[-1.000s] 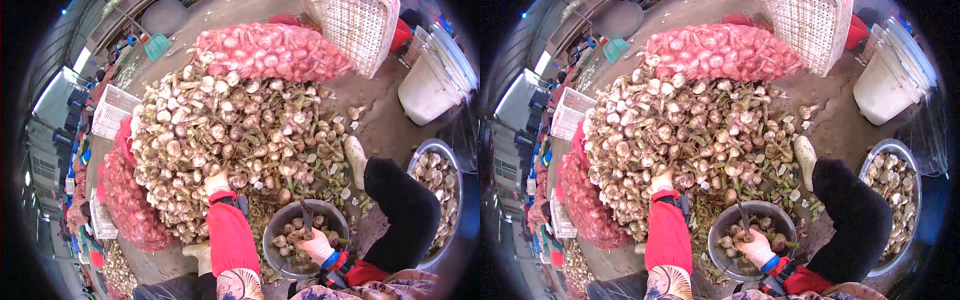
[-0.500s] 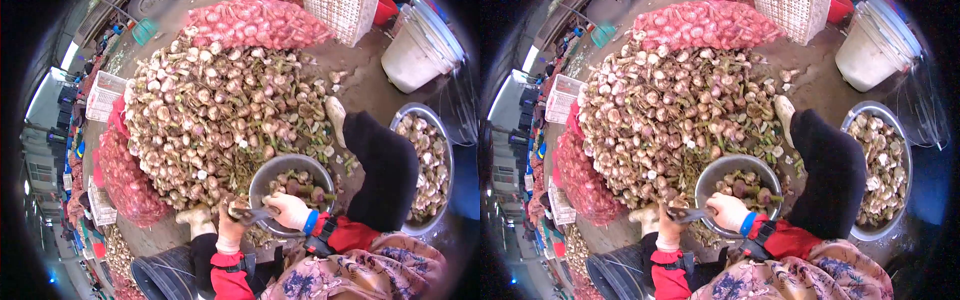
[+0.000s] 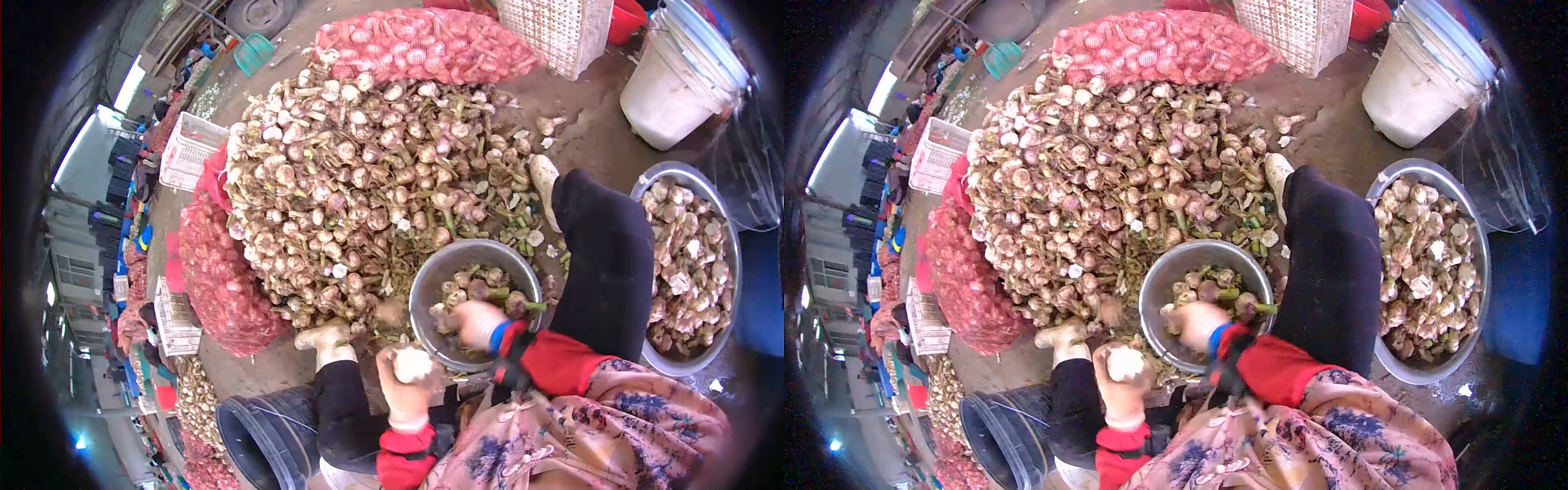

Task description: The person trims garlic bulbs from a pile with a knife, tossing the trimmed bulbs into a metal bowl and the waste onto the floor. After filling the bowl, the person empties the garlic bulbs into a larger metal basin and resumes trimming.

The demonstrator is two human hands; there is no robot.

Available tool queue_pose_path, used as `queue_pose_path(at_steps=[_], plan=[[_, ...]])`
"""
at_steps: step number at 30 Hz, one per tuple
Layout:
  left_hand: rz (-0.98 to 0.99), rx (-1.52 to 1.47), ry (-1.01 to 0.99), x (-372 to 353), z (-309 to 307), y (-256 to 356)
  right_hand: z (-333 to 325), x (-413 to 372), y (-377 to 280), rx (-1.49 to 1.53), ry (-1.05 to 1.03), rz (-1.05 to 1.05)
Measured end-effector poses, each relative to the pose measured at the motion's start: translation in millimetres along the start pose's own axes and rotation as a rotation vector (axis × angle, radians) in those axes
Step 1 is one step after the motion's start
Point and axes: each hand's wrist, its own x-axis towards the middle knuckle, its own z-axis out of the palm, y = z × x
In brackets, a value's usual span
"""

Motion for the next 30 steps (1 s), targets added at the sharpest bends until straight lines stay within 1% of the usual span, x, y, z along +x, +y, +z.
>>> queue_pose_path(at_steps=[1,2,3,4,5,6,7,9,10,11,12,13,14,16,17,18,19,20,21,22,23,24,25,27,28,29,30], plan=[[-0.001,-0.195,0.008,-7,5,27,47,44,80,0.133,0.186,-0.098],[-0.052,-0.341,0.033,-12,0,24,77,86,131,0.628,0.29,-0.159],[0.058,-0.306,0.096,-6,1,29,98,113,139,1.149,0.245,-0.027],[0.052,-0.148,0.122,-2,-11,15,63,64,95,1.142,0.242,-0.04],[0.044,0.002,0.144,4,-21,-1,16,26,22,0.461,0.281,0.062],[-0.164,-0.355,0.189,6,-19,14,15,16,11,0.423,0.377,-0.039],[-0.18,-0.209,0.252,9,-20,13,6,2,-8,0.446,0.377,-0.05],[-0.232,-0.548,0.348,17,-16,25,31,11,5,0.381,0.531,-0.407],[-0.287,-0.981,0.24,20,-25,6,30,8,-1,0.376,0.556,-0.502],[-0.122,-0.812,0.204,18,-26,-13,29,4,-8,0.371,0.582,-0.597],[-0.178,-0.998,0.147,16,-25,-21,23,-3,-15,0.327,0.52,-0.596],[-0.239,-1.182,0.091,15,-22,-23,18,-7,-22,0.271,0.508,-0.616],[-0.244,-1.182,0.087,14,-17,-24,15,-9,-26,0.242,0.484,-0.601],[-0.3,-1.134,0.217,11,-3,-17,16,-8,-25,0.215,0.456,-0.584],[-0.303,-1.133,0.219,13,5,-10,20,-3,-22,0.248,0.493,-0.572],[-0.28,-1.188,0.174,17,14,2,27,6,-16,0.28,0.528,-0.562],[-0.253,-1.24,0.132,17,19,16,45,27,9,0.235,0.473,-0.446],[-0.422,-0.739,0.334,17,19,32,47,30,25,0.328,0.344,-0.211],[-0.438,-1.134,0.211,14,20,34,45,34,38,0.41,0.212,0.023],[-0.387,-0.91,0.054,14,21,30,45,39,46,0.407,0.202,0.009],[-0.34,-0.683,-0.092,11,23,24,46,44,54,0.496,0.248,0.116],[-0.233,-0.368,-0.225,7,22,-12,48,51,59,0.584,0.293,0.228],[-0.278,-0.335,-0.302,1,16,-49,51,58,63,0.724,0.319,0.212],[-0.478,-0.205,-0.25,31,5,-35,20,43,32,0.631,0.39,0.261],[-0.552,-0.263,-0.18,54,-2,-53,36,53,42,0.74,0.528,0.167],[-0.473,-0.302,0.001,71,-7,-71,46,61,54,0.826,0.475,0.159],[-0.505,-0.488,0.102,95,-15,-96,44,60,51,0.952,0.429,0.137]])
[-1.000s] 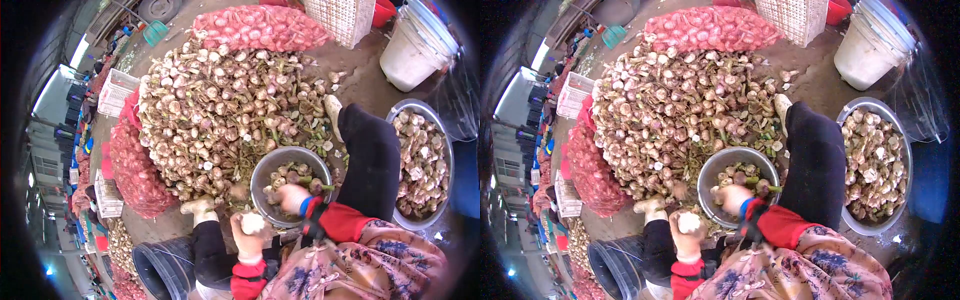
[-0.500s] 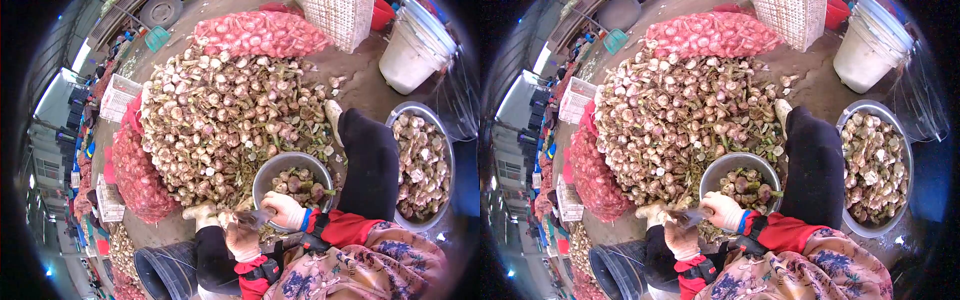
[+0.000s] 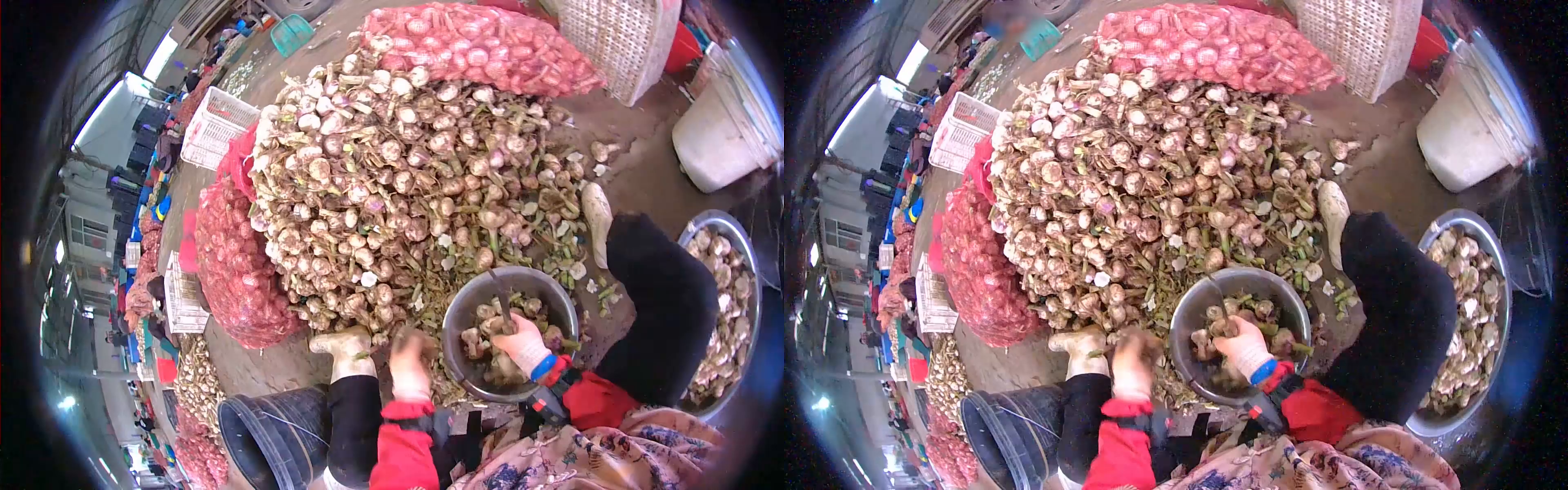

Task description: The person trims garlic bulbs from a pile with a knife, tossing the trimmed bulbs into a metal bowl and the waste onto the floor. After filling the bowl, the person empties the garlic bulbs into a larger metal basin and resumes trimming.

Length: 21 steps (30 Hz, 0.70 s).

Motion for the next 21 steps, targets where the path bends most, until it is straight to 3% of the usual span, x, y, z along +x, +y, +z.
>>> queue_pose_path(at_steps=[2,3,5,7,8,9,12,13,14,15,17,18,21], plan=[[-0.144,-0.101,0.201,56,-7,9,1,-5,-9,0.087,-0.074,0.058],[-0.105,-0.139,0.351,97,-23,-14,3,-4,-5,0.128,-0.113,0.012],[-0.247,-0.031,0.439,151,-28,-16,5,-9,-23,0.08,-0.14,0.073],[-0.331,-0.172,0.406,250,-85,-87,6,-8,-31,0.006,-0.225,0.114],[-0.272,0.218,0.694,229,-46,-57,5,-8,-47,-0.069,-0.249,0.095],[-0.308,0.194,0.589,220,-30,-34,5,-12,-61,-0.142,-0.271,0.08],[-0.22,0.087,0.733,248,-50,-76,8,-5,-44,-0.197,-0.243,0.141],[0.028,-0.062,0.66,228,-36,-69,9,-6,-44,-0.245,-0.211,0.159],[0.274,-0.209,0.575,205,-26,-57,10,-3,-30,-0.11,-0.236,0.216],[0.167,-0.233,0.568,179,-9,-27,10,-5,-32,-0.109,-0.236,0.215],[0.204,-0.255,0.329,125,12,15,14,-10,-41,-0.001,-0.259,0.228],[0.195,-0.153,0.215,113,-1,15,15,-12,-41,0.097,-0.313,0.219],[0.304,0.134,0.012,49,-10,32,20,-28,-63,-0.07,-0.356,0.028]])
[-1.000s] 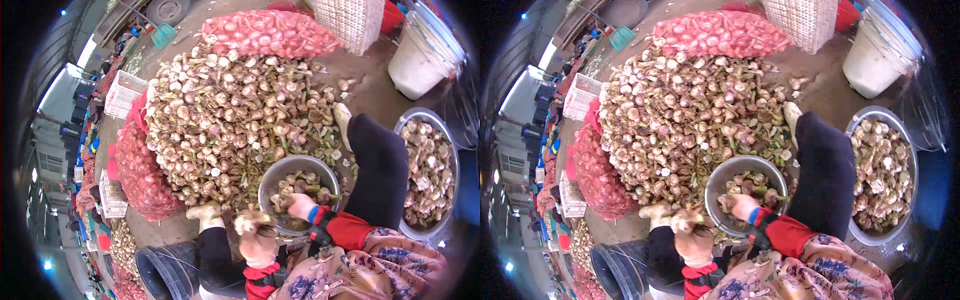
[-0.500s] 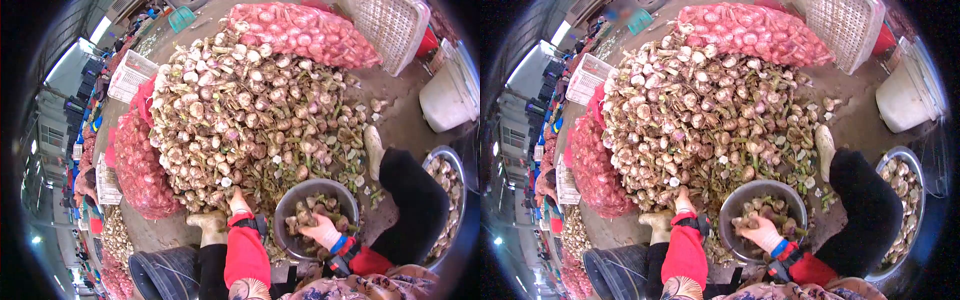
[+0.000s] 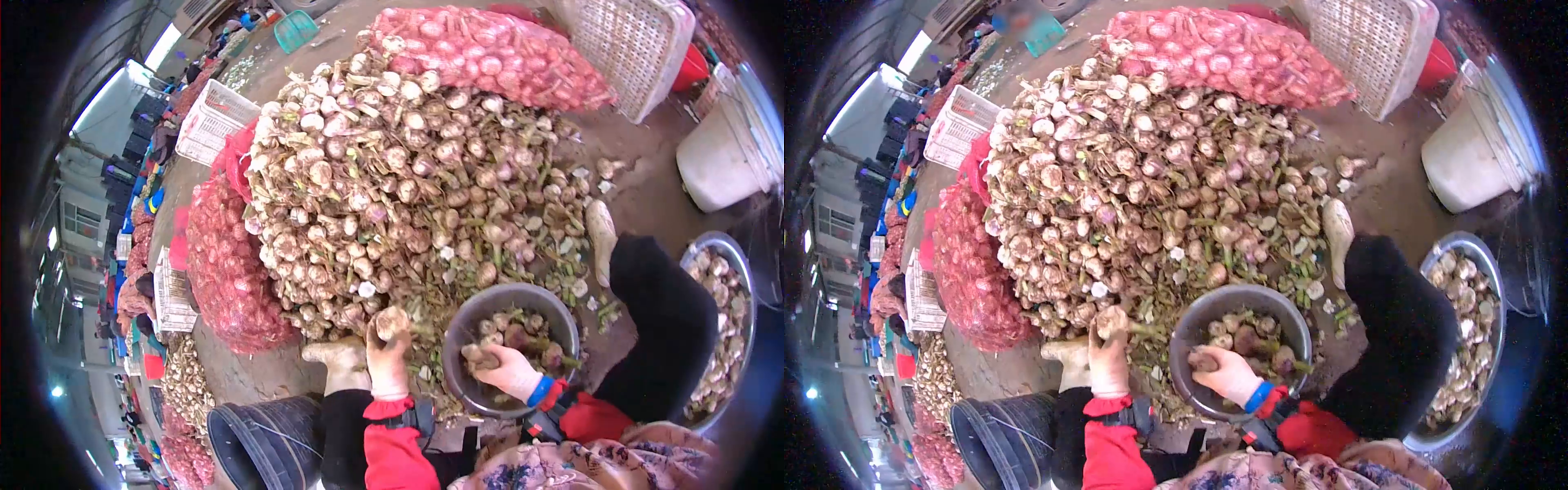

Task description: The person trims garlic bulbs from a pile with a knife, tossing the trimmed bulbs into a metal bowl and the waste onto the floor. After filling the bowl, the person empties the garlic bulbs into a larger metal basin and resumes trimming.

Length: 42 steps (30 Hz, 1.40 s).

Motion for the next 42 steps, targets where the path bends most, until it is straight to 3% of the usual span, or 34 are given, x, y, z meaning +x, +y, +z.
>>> queue_pose_path(at_steps=[1,2,4,5,6,8,10,12,16,17,20,21,22,24,26,27,28,29,30,32,34,35,36,38,40,42], plan=[[-0.023,-0.04,-0.037,-22,-2,8,4,2,19,-0.028,0.0,-0.13],[0.049,0.146,-0.064,-47,10,39,6,-2,13,-0.263,0.023,-0.186],[-0.097,-0.121,-0.103,-76,-1,30,12,-19,-9,-0.534,0.08,-0.45],[0.211,0.358,-0.223,-77,-24,2,15,-23,-9,-0.603,0.083,-0.513],[0.205,0.356,-0.229,-90,-22,5,17,-26,-6,-0.673,0.085,-0.577],[-0.533,-0.706,-0.109,-112,-17,17,20,-37,-18,-0.83,-0.041,-0.498],[-0.514,-0.57,-0.102,-127,-13,23,24,-42,-14,-0.934,-0.086,-0.532],[-0.256,-0.291,-0.293,-143,-2,38,27,-46,-11,-0.968,-0.108,-0.513],[-0.347,-0.323,-0.241,-152,4,38,23,-49,-10,-1.083,-0.158,-0.487],[-0.496,-0.548,-0.152,-156,7,40,21,-50,-8,-1.056,-0.137,-0.55],[-0.448,-0.471,-0.097,-164,7,22,20,-49,3,-0.991,-0.099,-0.541],[-0.594,-0.733,-0.074,-163,12,37,19,-46,8,-0.988,-0.098,-0.546],[-0.027,0.082,-0.128,-185,28,36,17,-42,16,-0.973,-0.095,-0.527],[0.073,0.122,-0.07,-186,26,22,14,-36,28,-0.957,-0.085,-0.511],[0.05,0.119,0.022,-187,35,11,13,-33,38,-0.907,-0.072,-0.546],[0.023,0.114,0.121,-187,38,9,5,-40,21,-0.885,-0.035,-0.337],[0.265,0.517,0.159,-192,41,35,-3,-47,5,-0.856,0.001,-0.129],[0.443,0.543,0.151,-194,48,57,-31,-9,61,-0.842,0.105,0.043],[0.619,0.584,0.151,-196,47,78,-50,29,129,-0.341,0.362,0.029],[0.696,0.596,0.188,-193,36,94,-28,34,89,-0.412,0.214,-0.144],[0.288,0.53,0.324,-183,28,85,4,-16,12,-0.6,0.214,-0.162],[0.23,0.311,0.328,-176,25,77,8,-4,44,-0.65,0.253,-0.5],[0.165,0.095,0.323,-168,20,68,12,-14,39,-0.545,0.209,-0.651],[-0.006,-0.604,0.074,-158,5,53,17,-32,27,-0.49,0.104,-0.737],[-0.013,-0.769,0.025,-163,24,63,20,-44,11,-0.562,0.036,-0.685],[-0.176,-0.924,0.138,-168,32,61,24,-43,4,-0.6,0.019,-0.683]])
